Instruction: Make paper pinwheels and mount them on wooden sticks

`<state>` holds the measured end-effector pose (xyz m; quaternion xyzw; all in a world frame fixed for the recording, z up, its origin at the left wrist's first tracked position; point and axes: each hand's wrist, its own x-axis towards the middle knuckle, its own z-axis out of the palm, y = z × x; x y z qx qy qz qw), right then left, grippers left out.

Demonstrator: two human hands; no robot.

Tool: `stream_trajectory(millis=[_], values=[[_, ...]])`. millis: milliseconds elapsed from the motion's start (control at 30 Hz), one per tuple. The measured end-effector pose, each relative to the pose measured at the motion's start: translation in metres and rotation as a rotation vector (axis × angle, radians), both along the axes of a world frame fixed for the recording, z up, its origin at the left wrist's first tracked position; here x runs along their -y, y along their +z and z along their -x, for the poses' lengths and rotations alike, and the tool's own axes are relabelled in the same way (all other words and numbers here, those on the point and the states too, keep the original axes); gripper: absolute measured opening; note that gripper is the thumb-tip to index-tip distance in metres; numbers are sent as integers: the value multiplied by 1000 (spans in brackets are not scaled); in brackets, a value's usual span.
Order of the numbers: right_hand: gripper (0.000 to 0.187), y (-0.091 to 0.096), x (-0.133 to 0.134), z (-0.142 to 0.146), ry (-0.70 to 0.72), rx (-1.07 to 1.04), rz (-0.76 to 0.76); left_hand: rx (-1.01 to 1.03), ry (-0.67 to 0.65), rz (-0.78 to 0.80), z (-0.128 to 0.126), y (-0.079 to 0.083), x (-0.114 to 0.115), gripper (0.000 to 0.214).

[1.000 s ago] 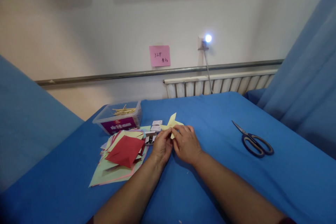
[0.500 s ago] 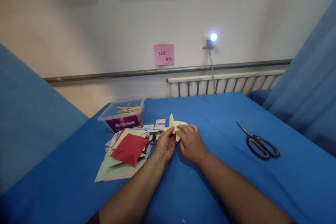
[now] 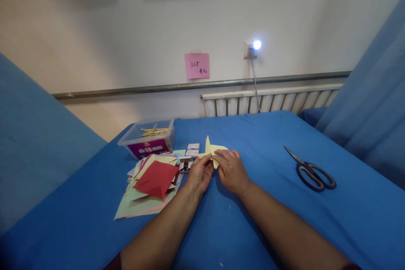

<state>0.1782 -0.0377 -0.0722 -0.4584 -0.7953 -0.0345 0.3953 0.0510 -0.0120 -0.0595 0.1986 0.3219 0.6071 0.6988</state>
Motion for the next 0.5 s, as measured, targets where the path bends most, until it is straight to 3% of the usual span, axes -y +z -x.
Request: stream_trajectory(millis=[367, 500], values=[[39, -4, 2, -3, 6, -54, -33, -101, 64, -9, -5, -11, -2, 28], [33, 9, 6, 6, -29, -195, -134, -220, 52, -37, -8, -21, -3, 30]])
